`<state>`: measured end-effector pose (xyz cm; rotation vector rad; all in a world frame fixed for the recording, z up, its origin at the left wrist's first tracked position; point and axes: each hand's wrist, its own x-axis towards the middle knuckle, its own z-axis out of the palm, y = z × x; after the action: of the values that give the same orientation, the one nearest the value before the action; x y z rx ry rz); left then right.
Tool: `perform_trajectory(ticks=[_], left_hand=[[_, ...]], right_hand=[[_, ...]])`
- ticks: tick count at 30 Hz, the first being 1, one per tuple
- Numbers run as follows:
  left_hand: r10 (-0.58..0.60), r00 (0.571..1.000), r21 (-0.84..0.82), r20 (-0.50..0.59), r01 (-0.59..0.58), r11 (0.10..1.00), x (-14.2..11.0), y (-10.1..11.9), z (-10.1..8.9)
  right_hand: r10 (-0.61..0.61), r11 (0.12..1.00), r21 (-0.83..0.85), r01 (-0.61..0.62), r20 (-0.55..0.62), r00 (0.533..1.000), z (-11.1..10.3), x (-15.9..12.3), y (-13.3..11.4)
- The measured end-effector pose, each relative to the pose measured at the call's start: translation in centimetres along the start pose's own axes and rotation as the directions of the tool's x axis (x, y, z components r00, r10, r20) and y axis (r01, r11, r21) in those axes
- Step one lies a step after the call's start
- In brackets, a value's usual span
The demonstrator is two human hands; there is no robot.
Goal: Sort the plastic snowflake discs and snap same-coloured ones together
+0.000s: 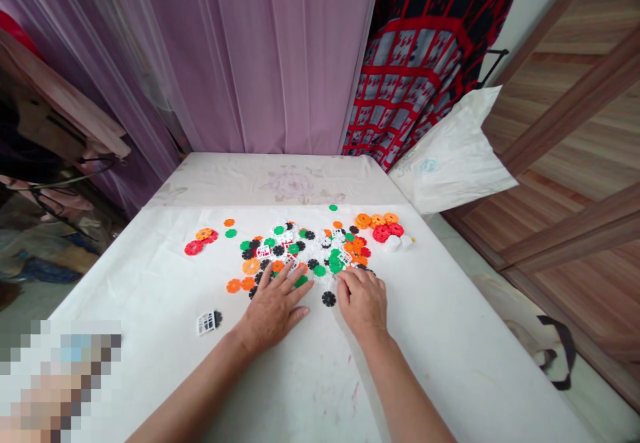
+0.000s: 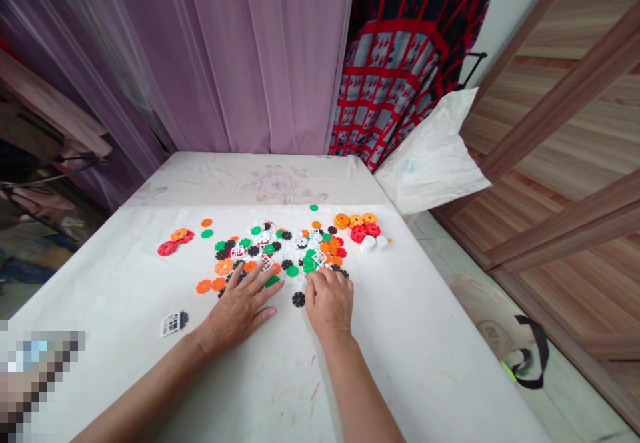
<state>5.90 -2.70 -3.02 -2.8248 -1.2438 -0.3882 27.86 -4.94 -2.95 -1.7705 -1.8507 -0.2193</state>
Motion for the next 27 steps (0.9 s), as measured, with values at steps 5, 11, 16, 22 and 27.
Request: perform_trajectory(ticks=[5, 11, 16, 22, 27], left_hand=[[-0.064, 0.998, 0.014, -0.021, 0.065, 0.998, -0.1, 0.5, 0.2], [-0.246, 0.965, 0.064, -0.094, 0.252, 0.966, -1.3, 0.4, -0.2], [-0.256, 0.962, 0.058, -0.092, 0.261, 0.963, -2.7, -0.1, 0.1], [-0.417, 0.903, 0.009, -0.106, 0.42, 0.907, -2.0, -2.0, 0.2], [-0.438, 0.89, -0.023, -0.129, 0.439, 0.898, -1.6, -2.3, 0.2]], right_hand=[[-0.091, 0.996, 0.025, 0.089, 0.079, 0.993, -0.1, -0.2, -0.9], [-0.101, 0.994, 0.037, 0.1, 0.012, 0.995, -0.1, -0.1, -0.5], [-0.046, 0.999, -0.001, 0.046, 0.116, 0.992, -0.4, -0.6, -1.0], [0.001, 1.0, 0.022, -0.004, 0.122, 0.993, 0.6, -0.3, -1.1], [0.01, 0.999, 0.051, -0.011, 0.019, 1.0, 0.6, 0.0, -0.6]])
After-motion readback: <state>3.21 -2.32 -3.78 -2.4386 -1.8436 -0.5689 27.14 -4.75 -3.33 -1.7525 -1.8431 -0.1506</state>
